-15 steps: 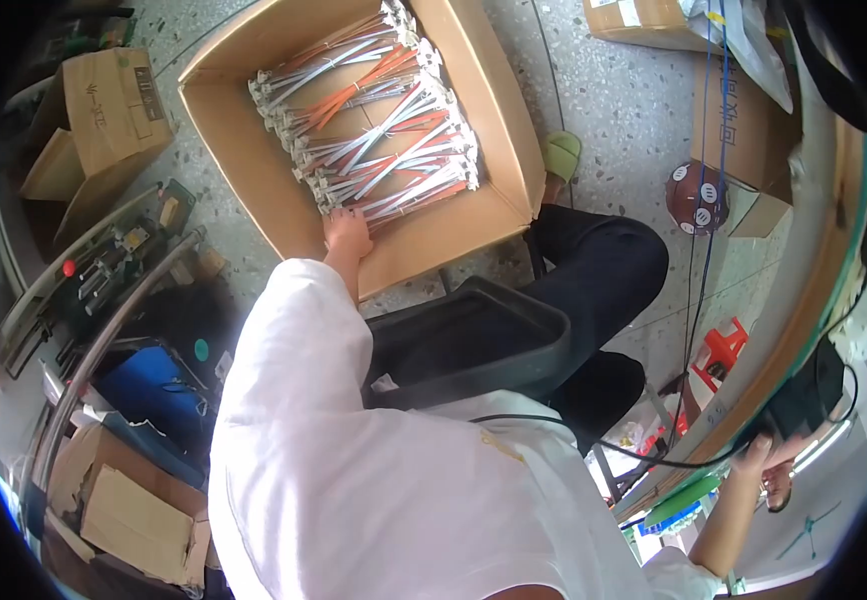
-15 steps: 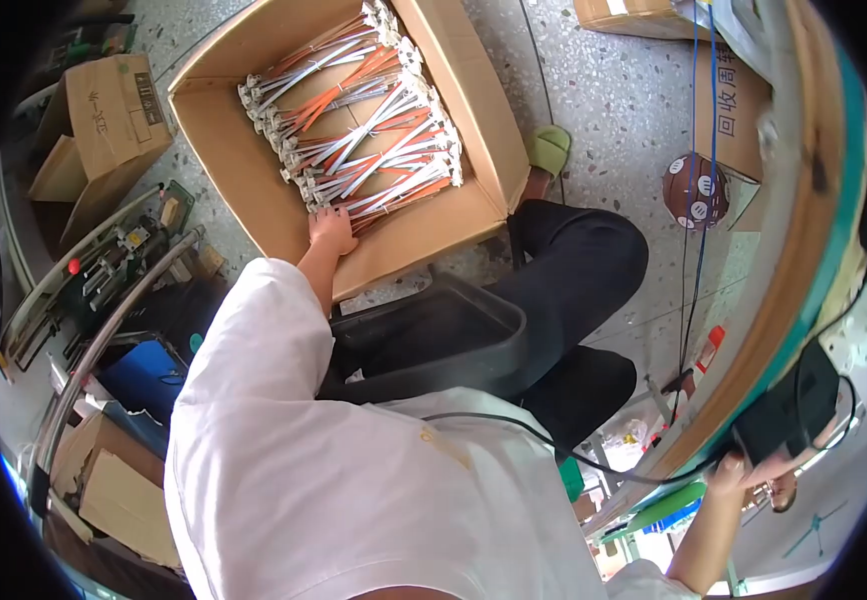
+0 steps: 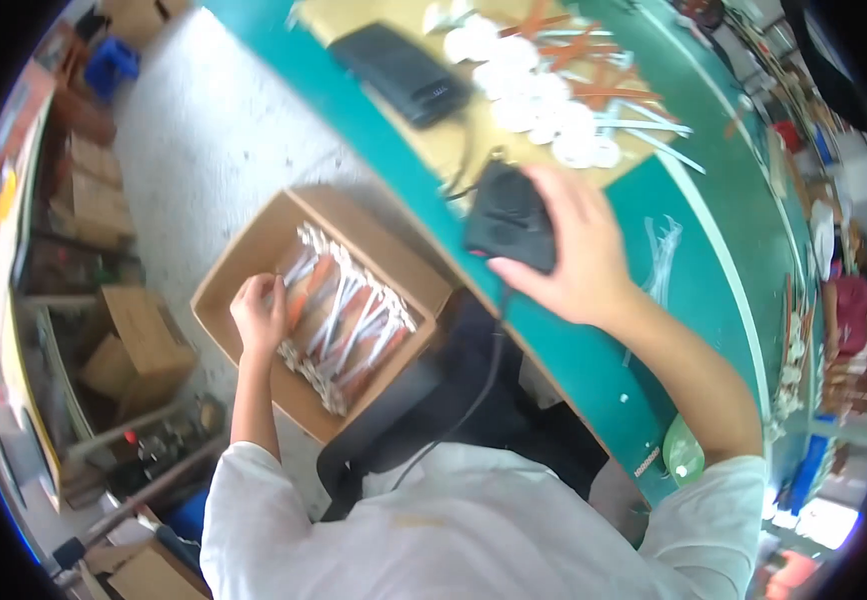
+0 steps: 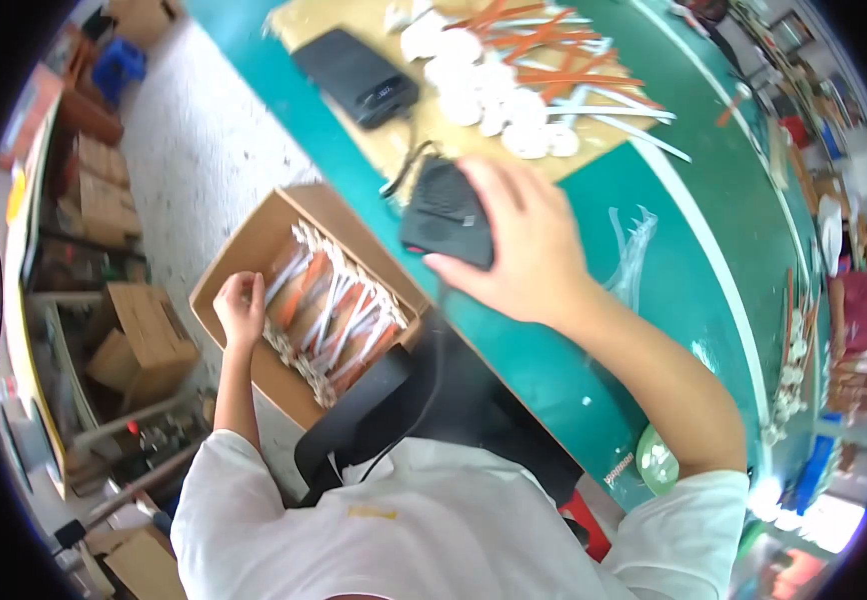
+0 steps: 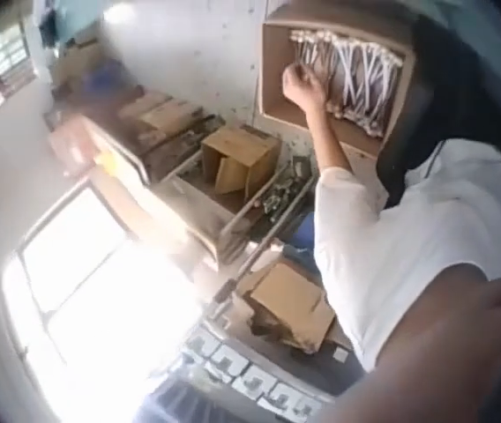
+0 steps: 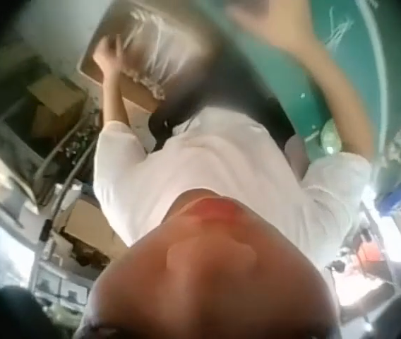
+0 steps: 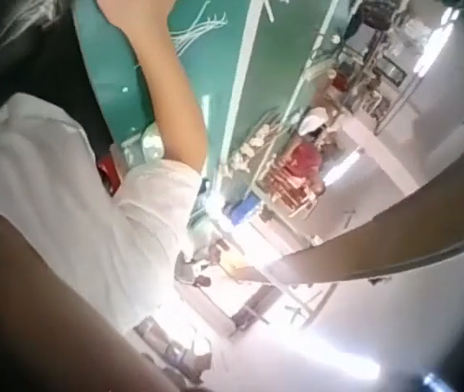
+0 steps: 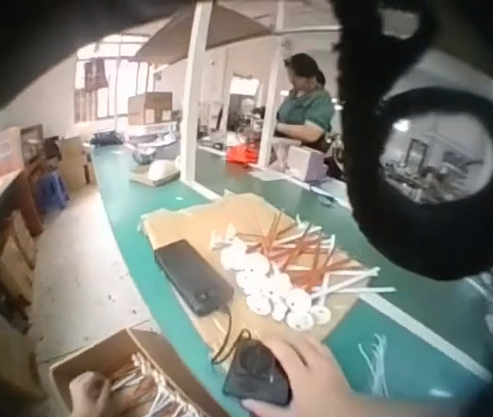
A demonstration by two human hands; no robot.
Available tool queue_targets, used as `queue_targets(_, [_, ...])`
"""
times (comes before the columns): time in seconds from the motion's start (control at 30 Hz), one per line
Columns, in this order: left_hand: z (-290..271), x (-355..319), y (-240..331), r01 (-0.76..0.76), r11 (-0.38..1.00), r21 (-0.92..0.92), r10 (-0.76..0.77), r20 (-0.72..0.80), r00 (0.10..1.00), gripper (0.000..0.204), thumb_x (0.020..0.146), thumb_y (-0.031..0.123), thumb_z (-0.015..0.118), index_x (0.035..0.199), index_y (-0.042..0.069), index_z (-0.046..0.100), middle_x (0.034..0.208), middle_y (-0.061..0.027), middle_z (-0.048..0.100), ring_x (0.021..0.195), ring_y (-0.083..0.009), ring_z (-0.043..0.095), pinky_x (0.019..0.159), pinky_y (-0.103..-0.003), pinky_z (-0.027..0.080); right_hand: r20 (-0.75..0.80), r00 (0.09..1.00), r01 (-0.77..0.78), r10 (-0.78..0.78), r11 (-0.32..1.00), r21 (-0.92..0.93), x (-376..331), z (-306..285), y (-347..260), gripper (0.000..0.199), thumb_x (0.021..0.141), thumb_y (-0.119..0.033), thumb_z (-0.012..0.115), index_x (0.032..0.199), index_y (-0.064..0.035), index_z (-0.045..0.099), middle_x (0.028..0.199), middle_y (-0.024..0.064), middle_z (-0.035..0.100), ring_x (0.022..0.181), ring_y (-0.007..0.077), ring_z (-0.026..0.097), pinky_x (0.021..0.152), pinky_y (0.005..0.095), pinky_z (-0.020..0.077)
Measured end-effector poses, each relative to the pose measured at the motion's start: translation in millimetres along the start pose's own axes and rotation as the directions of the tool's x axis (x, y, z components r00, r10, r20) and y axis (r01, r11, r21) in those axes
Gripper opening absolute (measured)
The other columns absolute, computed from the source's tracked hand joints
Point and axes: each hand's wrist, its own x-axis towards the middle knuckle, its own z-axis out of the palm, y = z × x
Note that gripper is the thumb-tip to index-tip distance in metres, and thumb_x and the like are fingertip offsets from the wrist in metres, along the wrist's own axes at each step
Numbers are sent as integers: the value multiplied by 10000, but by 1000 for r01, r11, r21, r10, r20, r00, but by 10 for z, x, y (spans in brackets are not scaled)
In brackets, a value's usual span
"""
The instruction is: Assembling and bundling LED light strips with plastic bases at a factory workstation.
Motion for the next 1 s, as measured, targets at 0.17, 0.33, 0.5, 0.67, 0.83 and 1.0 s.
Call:
queue_targets(0.17, [-337,1061,1701,-455,881,-131,427,-195,883,35,822,9,659,835,-6,630,778,-138,664,700,-268,656,667,-316,507,-43,998,-49,51,998,47,-144,-128,38,791,722,-441,777,1338,-64,457,1252,183,536,1144,379,508,962,469,415])
queue_targets(0.33, [85,1369,2565,-619,682,-390,593,-201,780,117,884,70,582,874,-39,623,883,-150,671,827,-243,651,772,-330,491,-81,997,18,-9,994,107,-136,-207,166,741,788,-438,745,1347,-49,453,1269,188,526,1163,364,503,970,454,420])
queue_targets(0.5, [605,1648,2342,-299,694,-655,42,-378,925,441,1040,270,416,649,66,415,669,7,446,616,-97,365,580,-274,320,-176,977,141,-119,983,119,154,-741,638,209,813,-214,724,916,-44,660,834,115,662,746,253,668,637,350,527])
queue_targets(0.67, [589,1653,2425,-103,775,-624,-13,-179,984,543,1028,348,478,606,6,462,559,17,379,566,-75,342,503,-294,288,152,976,-125,157,972,-200,920,-1181,1044,147,729,-101,694,871,-68,680,793,110,672,763,268,680,653,379,530])
queue_targets(0.83, [580,1647,2427,-66,804,-591,-46,-174,984,573,1009,341,507,589,-40,428,520,-30,320,543,-98,299,471,-345,268,77,803,543,-591,672,-505,1759,-752,1050,273,714,-99,701,983,-132,666,899,70,659,928,291,641,803,406,507])
queue_targets(1.0, [538,1612,2483,-95,835,-543,-6,-180,984,545,999,316,520,597,-38,424,515,-52,300,531,-112,285,470,-346,263,452,847,507,-282,685,-524,1851,-491,958,201,701,-85,696,891,-92,631,901,99,647,889,306,639,812,413,498])
